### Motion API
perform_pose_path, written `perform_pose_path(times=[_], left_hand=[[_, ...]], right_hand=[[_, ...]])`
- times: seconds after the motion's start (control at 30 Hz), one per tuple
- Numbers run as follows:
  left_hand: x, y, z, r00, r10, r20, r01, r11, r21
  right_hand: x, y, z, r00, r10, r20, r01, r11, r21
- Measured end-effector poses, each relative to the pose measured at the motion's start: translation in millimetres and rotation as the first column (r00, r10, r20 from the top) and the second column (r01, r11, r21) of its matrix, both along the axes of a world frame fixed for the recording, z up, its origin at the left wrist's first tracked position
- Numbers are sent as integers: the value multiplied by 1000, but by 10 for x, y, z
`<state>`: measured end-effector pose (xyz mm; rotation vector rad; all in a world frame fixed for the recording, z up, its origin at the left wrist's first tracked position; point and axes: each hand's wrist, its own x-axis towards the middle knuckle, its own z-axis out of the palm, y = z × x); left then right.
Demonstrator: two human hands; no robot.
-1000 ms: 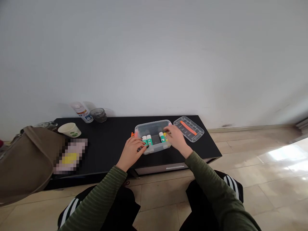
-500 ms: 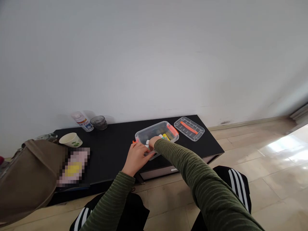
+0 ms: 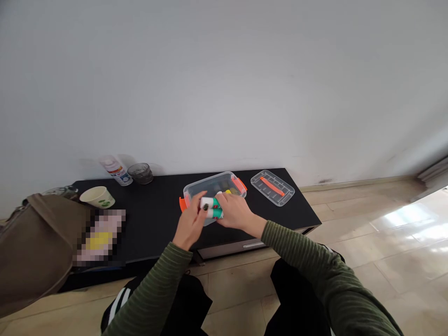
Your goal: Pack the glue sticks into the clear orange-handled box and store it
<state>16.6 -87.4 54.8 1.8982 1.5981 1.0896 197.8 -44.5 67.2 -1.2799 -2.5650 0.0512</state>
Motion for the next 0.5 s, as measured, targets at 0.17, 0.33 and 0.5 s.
perform_pose_path(times=[0.17, 0.33, 0.5], left_hand=[[376, -137, -65, 977, 5, -215, -26, 995, -93], [564, -242, -83, 981, -7, -191, -6, 998, -65], [456, -195, -91, 987, 133, -93, -135, 991, -13]], right_hand=[[194, -243, -326, 997, -33, -74, 37, 998, 54], [646, -302, -430, 994, -113, 13, 111, 988, 103], [1215, -148, -569, 845, -533, 42, 535, 838, -108]])
